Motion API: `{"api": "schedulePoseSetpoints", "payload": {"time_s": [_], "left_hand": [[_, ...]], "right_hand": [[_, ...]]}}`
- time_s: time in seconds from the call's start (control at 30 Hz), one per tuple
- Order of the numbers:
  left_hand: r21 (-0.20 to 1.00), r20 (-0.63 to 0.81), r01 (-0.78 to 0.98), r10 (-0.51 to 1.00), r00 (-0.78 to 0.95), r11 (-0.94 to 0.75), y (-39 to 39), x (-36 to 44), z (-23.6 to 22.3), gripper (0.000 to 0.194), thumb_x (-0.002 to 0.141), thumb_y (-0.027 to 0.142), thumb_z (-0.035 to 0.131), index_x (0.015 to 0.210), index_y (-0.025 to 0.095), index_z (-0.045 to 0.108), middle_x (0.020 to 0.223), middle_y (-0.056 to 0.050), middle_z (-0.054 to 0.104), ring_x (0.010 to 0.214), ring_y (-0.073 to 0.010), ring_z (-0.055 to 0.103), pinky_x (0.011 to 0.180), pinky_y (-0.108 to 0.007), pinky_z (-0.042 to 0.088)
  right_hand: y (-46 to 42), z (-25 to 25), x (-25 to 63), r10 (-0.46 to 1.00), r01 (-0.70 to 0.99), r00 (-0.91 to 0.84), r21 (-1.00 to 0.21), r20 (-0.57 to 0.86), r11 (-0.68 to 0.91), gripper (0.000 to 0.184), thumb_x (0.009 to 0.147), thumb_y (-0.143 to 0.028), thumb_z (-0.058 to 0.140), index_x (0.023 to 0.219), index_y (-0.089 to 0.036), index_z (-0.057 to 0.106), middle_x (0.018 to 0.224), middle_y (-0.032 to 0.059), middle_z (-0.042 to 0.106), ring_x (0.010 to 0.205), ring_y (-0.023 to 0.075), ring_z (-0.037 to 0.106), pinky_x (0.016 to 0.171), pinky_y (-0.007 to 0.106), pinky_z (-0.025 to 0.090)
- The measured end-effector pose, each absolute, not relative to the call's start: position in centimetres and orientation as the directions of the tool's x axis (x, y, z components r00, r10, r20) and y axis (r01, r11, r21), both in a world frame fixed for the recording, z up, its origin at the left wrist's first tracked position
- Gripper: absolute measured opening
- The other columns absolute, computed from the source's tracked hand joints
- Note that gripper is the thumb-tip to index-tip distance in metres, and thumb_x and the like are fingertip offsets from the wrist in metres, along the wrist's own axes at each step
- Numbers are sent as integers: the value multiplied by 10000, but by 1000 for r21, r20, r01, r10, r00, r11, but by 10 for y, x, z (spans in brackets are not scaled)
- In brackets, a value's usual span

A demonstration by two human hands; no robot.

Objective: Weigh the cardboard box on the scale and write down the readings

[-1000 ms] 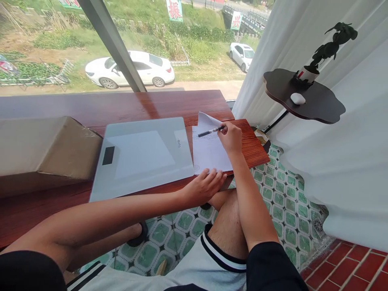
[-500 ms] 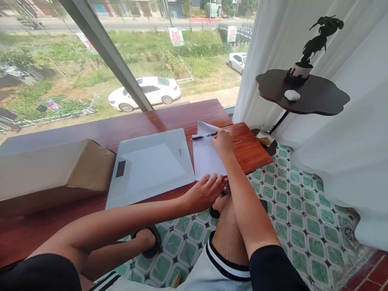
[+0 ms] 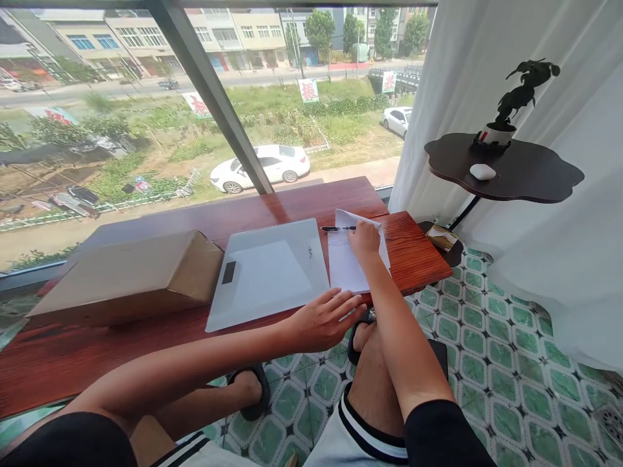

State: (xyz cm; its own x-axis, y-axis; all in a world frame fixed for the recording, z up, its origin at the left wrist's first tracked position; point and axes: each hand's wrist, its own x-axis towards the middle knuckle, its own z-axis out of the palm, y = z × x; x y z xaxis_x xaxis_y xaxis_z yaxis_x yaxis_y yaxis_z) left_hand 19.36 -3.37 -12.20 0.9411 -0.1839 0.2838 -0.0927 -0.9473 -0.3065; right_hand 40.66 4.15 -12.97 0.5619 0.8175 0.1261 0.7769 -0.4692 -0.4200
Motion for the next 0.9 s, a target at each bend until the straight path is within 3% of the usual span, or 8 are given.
{"api": "schedulePoseSetpoints", "payload": {"time_s": [0.17, 0.27, 0.37, 0.57, 0.73, 0.9], "left_hand": [[-338, 275, -135, -235, 932, -932, -22, 157, -94, 385, 986, 204, 477, 1348, 126, 583, 1289, -122, 644, 1172, -230, 579, 1004, -388, 434], [-362, 275, -94, -203, 940, -927, -16, 131, -78, 397, 973, 197, 514, 1362, 141, 572, 1270, -111, 652, 1177, -219, 578, 1036, -387, 423], [-346, 377, 50, -90, 922, -937, -10, 105, -68, 392, 937, 181, 564, 1327, 156, 590, 1171, -95, 686, 1114, -226, 608, 994, -392, 451], [-312, 537, 325, 117, 836, -893, 7, 55, -52, 401, 871, 107, 613, 1268, 154, 618, 1050, -83, 710, 1002, -243, 633, 893, -394, 498], [-296, 634, 552, 272, 724, -779, 27, 16, -42, 370, 873, 139, 619, 1240, 175, 650, 1049, -86, 710, 979, -257, 631, 851, -397, 501], [-178, 746, 760, 418, 519, -625, 47, -24, -40, 332, 906, 193, 576, 1216, 195, 695, 1052, -95, 711, 983, -270, 635, 856, -411, 499]], "right_hand": [[45, -132, 401, 811, 787, 572, -364, 125, -499, 223, 876, -266, 617, 988, -110, 729, 990, 208, 729, 987, 355, 692, 794, 388, 495], [48, -135, 399, 803, 796, 571, -353, 170, -492, 271, 893, -294, 607, 1097, -141, 699, 1041, 181, 726, 976, 329, 691, 743, 360, 462], [51, -136, 393, 784, 807, 567, -358, 251, -469, 312, 953, -344, 532, 1186, -166, 639, 1093, 144, 713, 928, 273, 684, 666, 310, 387], [58, -135, 376, 747, 833, 539, -375, 388, -406, 301, 1012, -365, 399, 1055, -177, 631, 974, 80, 700, 749, 159, 585, 578, 305, 189], [62, -132, 363, 753, 866, 486, -360, 444, -347, 318, 1019, -353, 387, 930, -158, 622, 809, 55, 638, 621, 111, 397, 585, 308, 148], [67, -135, 355, 734, 883, 458, -355, 502, -308, 334, 1015, -350, 388, 844, -150, 594, 698, 26, 551, 578, 101, 264, 591, 311, 131]]}}
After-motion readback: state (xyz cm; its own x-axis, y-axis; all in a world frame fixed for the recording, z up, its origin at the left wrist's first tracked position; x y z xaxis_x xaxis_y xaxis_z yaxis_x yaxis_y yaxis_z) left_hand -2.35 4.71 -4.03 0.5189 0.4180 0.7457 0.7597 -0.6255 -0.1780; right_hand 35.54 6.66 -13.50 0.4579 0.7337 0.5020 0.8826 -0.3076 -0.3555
